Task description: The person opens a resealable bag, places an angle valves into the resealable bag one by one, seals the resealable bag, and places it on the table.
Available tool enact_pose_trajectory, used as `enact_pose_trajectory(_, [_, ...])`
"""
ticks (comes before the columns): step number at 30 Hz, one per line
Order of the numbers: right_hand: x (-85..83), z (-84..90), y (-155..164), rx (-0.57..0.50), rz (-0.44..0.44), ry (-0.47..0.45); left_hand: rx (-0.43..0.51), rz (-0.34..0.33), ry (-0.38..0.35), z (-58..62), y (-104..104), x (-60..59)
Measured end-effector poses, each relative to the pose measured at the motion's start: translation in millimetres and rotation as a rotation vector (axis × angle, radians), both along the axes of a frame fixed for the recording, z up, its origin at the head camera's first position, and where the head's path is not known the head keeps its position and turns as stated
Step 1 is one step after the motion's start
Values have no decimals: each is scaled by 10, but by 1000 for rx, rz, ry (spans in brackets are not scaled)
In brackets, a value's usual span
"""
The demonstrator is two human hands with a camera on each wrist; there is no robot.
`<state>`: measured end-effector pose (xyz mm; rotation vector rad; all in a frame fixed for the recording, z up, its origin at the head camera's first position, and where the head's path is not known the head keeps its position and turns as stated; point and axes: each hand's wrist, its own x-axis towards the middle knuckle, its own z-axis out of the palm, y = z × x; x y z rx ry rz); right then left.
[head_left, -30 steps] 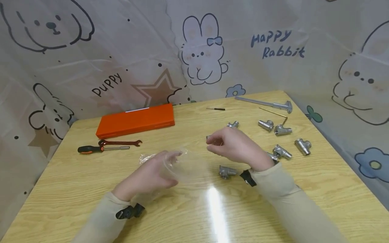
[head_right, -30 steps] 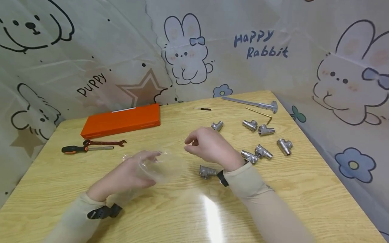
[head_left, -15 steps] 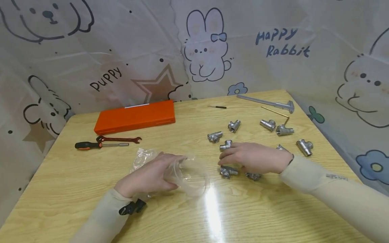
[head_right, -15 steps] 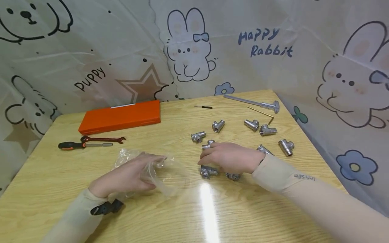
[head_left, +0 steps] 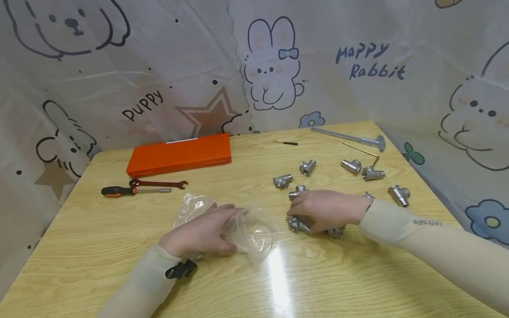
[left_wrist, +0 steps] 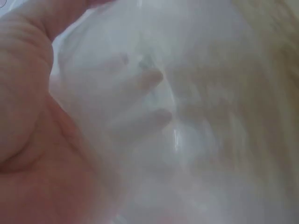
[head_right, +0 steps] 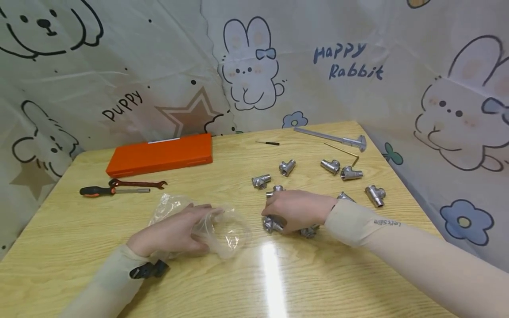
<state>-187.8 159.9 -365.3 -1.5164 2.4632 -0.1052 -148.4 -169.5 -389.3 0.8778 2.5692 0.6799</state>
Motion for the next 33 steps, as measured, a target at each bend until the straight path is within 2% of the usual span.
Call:
enact_pose_trajectory(3, [26, 36, 35, -70, -99, -28, 31, 10, 10, -7, 2, -15])
enact_pose_trajectory(7, [105, 142, 11, -231, -204, -65, 70, 47, 18, -20, 0, -7])
enact_pose_trajectory(12, [243, 262, -195, -372, -256, -167, 70, 58, 56, -21, -1, 11])
enact_pose_trajectory(14, [288, 273, -306, -382, -260, -192, 69, 54, 74, -16, 0, 21])
enact_pose_trajectory(18, [337, 244, -504, -365, -260, -209, 106, 43, 55, -3, 20, 41])
enact_pose_trajectory(27, [332, 100, -899, -312, -239, -229, 141, 15, 28, 3, -1, 54])
enact_pose_trajectory(30, [349, 36, -1029, -288, -225, -190, 141, 0, 31, 2, -5, 53])
enact_pose_trajectory(33, [373, -32, -1140, -269, -230, -104, 146, -9, 37, 0, -16, 55])
